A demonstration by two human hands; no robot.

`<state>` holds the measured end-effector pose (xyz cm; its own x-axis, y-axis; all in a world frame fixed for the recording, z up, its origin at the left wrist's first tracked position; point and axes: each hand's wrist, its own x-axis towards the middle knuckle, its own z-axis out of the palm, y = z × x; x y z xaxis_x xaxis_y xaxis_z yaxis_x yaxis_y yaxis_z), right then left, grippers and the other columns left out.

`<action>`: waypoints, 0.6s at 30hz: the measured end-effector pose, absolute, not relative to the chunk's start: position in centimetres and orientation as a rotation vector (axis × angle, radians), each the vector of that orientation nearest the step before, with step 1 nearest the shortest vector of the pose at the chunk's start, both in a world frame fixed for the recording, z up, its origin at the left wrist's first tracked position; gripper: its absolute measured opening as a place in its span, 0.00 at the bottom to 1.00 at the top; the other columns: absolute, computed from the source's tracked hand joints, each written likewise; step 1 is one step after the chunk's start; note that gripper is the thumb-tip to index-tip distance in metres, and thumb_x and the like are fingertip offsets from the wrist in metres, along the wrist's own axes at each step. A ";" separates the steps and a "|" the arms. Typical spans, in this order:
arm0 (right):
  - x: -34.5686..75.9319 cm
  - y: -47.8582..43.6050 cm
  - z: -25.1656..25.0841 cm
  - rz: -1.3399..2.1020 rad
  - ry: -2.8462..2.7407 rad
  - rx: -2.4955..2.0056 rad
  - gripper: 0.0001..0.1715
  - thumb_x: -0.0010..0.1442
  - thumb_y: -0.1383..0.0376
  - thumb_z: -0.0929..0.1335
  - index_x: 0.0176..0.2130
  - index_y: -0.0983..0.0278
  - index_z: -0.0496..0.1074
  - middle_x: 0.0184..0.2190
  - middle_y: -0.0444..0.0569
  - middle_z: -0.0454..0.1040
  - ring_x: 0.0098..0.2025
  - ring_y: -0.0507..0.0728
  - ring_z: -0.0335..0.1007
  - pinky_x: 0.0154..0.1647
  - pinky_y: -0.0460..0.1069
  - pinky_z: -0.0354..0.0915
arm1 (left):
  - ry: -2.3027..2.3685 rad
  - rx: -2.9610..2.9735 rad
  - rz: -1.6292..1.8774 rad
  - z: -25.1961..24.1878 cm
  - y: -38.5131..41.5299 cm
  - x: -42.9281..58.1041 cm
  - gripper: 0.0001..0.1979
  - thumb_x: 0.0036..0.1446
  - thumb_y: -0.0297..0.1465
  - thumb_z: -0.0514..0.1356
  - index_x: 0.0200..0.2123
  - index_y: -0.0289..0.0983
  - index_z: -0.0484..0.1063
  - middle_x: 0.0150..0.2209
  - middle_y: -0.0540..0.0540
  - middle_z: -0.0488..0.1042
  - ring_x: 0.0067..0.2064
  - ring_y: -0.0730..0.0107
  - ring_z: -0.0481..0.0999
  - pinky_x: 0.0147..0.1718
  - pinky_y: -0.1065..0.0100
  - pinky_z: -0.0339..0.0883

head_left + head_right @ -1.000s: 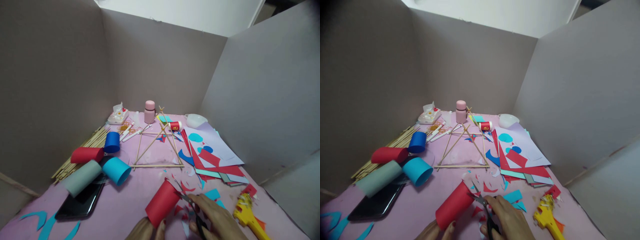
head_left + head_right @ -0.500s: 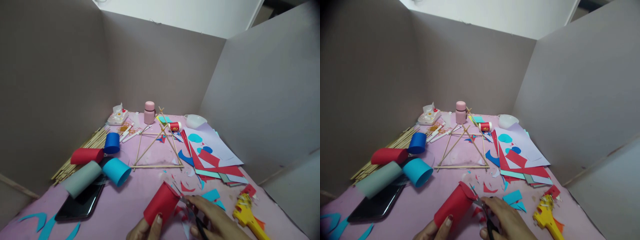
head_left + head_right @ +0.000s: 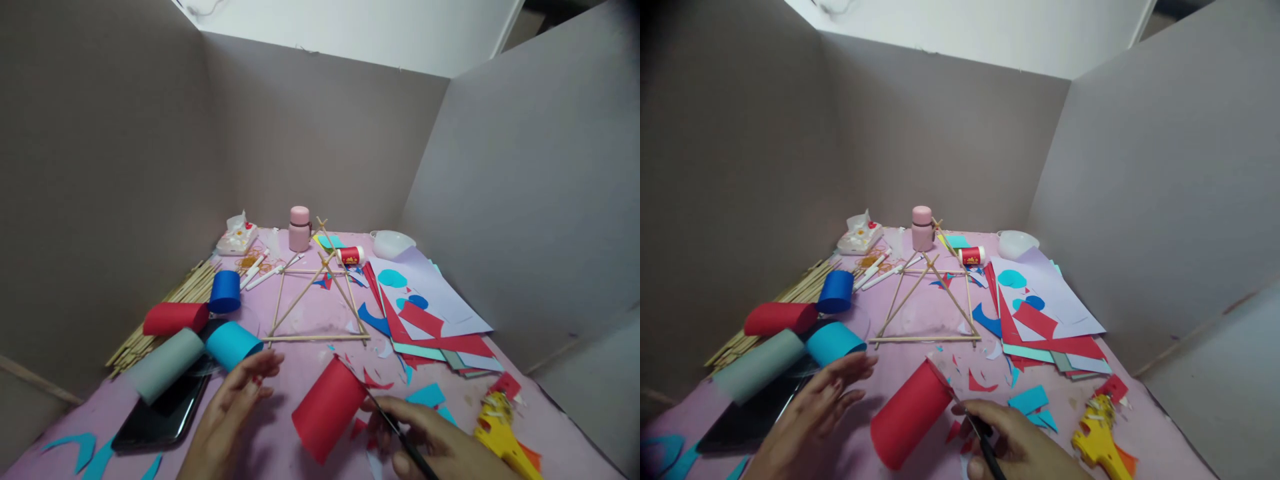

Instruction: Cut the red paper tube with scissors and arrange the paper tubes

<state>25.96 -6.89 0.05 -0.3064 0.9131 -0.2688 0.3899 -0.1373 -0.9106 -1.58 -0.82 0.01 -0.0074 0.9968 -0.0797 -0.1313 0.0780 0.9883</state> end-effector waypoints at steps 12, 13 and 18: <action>24.5 -5.5 0.4 1.597 -1.667 -1.287 0.28 0.54 0.55 0.70 0.52 0.64 0.71 0.43 0.55 0.76 0.44 0.61 0.72 0.47 0.52 0.66 | 0.853 0.921 0.782 -0.1 1.3 1.5 0.10 0.49 0.37 0.66 0.30 0.37 0.77 0.30 0.49 0.77 0.32 0.71 0.73 0.32 0.71 0.65; 24.3 -5.3 0.5 1.613 -1.678 -1.269 0.28 0.54 0.54 0.70 0.51 0.64 0.72 0.42 0.55 0.76 0.43 0.61 0.72 0.46 0.52 0.67 | 0.845 0.893 0.776 -0.5 1.2 1.5 0.09 0.48 0.37 0.66 0.29 0.37 0.76 0.28 0.50 0.77 0.30 0.72 0.72 0.31 0.72 0.64; 23.5 -4.9 1.2 1.692 -1.639 -1.351 0.23 0.53 0.53 0.71 0.46 0.60 0.75 0.38 0.50 0.76 0.40 0.58 0.72 0.43 0.50 0.67 | 0.770 0.826 0.763 -1.3 1.0 1.5 0.11 0.50 0.38 0.65 0.28 0.36 0.76 0.25 0.49 0.76 0.28 0.74 0.71 0.29 0.73 0.63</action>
